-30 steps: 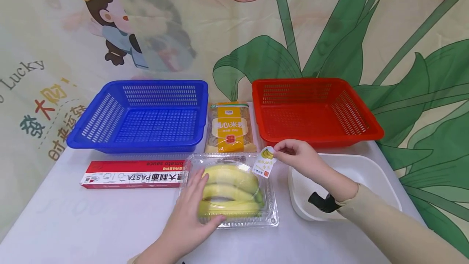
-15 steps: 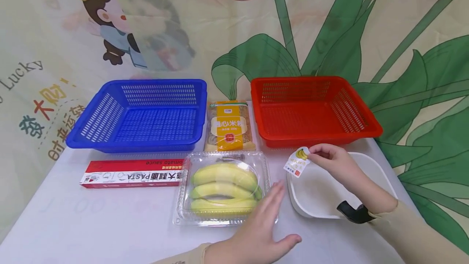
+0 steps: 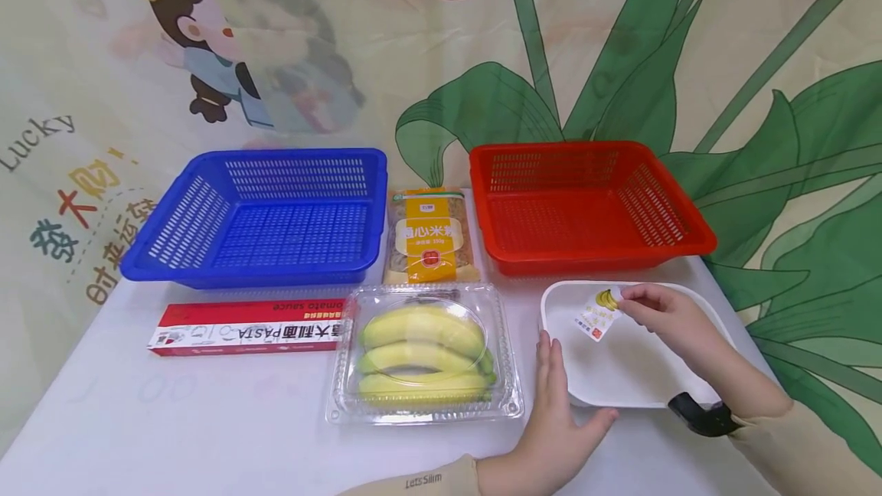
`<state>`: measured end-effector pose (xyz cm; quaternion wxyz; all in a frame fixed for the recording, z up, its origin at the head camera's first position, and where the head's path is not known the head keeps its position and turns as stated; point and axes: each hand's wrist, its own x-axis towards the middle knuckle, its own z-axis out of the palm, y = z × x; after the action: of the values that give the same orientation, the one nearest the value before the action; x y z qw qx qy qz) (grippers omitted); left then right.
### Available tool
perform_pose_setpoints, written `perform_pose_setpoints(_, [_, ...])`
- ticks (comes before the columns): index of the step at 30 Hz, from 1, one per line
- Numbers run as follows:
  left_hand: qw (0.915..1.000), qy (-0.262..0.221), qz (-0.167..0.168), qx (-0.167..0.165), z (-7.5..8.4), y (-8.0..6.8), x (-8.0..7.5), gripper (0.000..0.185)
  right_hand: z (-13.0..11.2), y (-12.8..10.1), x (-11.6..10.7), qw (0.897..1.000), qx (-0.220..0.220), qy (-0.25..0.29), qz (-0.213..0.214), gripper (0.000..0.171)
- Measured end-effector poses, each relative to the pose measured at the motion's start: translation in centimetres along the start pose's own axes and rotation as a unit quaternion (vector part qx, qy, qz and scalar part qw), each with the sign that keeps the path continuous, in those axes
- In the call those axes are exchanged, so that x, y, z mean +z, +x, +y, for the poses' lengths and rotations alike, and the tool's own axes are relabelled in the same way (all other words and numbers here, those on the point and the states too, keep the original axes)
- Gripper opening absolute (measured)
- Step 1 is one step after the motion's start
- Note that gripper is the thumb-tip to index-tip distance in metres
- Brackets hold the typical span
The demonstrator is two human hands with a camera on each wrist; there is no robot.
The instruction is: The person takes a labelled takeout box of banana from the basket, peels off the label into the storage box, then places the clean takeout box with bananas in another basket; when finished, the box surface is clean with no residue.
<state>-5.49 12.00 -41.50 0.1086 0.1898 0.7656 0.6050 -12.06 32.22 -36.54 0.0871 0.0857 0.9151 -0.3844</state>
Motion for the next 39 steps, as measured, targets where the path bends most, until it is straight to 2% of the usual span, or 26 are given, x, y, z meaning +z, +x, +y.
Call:
perform_pose_setpoints(2, [0.9998, 0.011, 0.014, 0.002, -0.4, 0.0, 0.5, 0.089, 0.2, -0.1, 0.0, 1.0, 0.002, -0.001, -0.002, 0.043])
perform_pose_setpoints(5, [0.9982, 0.053, 0.028, 0.008, -1.0, 0.2, 0.9, 0.088, 0.5, -0.2, 0.3, 1.0, 0.007, 0.005, -0.01, 0.042])
perform_pose_setpoints(8, [0.9974, 0.067, 0.027, -0.005, -1.5, 0.5, 1.1, 0.086, 0.8, -0.4, 0.9, 1.0, 0.015, 0.009, -0.022, 0.043])
perform_pose_setpoints(11, [0.9982, 0.052, 0.018, -0.024, -2.0, 0.7, 1.2, 0.081, 1.1, -0.7, 1.7, 0.999, 0.023, 0.005, -0.025, 0.042])
perform_pose_setpoints(15, [0.9989, 0.032, 0.008, -0.032, -2.3, 0.8, 1.4, 0.077, 1.7, -0.9, 2.9, 0.999, 0.026, -0.012, -0.017, 0.038])
perform_pose_setpoints(23, [0.9985, -0.001, 0.007, -0.055, -2.1, 0.7, 1.2, 0.076, 1.6, -0.6, 5.4, 0.998, -0.009, -0.068, -0.006, 0.025])
perform_pose_setpoints(28, [0.9988, 0.005, 0.012, -0.048, -2.1, 0.5, 1.2, 0.075, 1.4, -0.3, 6.4, 0.993, -0.007, -0.117, 0.008, 0.02])
perform_pose_setpoints(33, [0.9991, 0.006, 0.014, -0.039, -2.2, 0.3, 1.2, 0.074, 0.9, -0.4, 6.9, 0.981, -0.007, -0.192, 0.013, 0.014])
perform_pose_setpoints(39, [0.9991, 0.0, 0.003, -0.042, -2.2, 0.3, 1.0, 0.076, 0.9, -0.1, 7.1, 0.981, 0.022, -0.191, -0.006, 0.016])
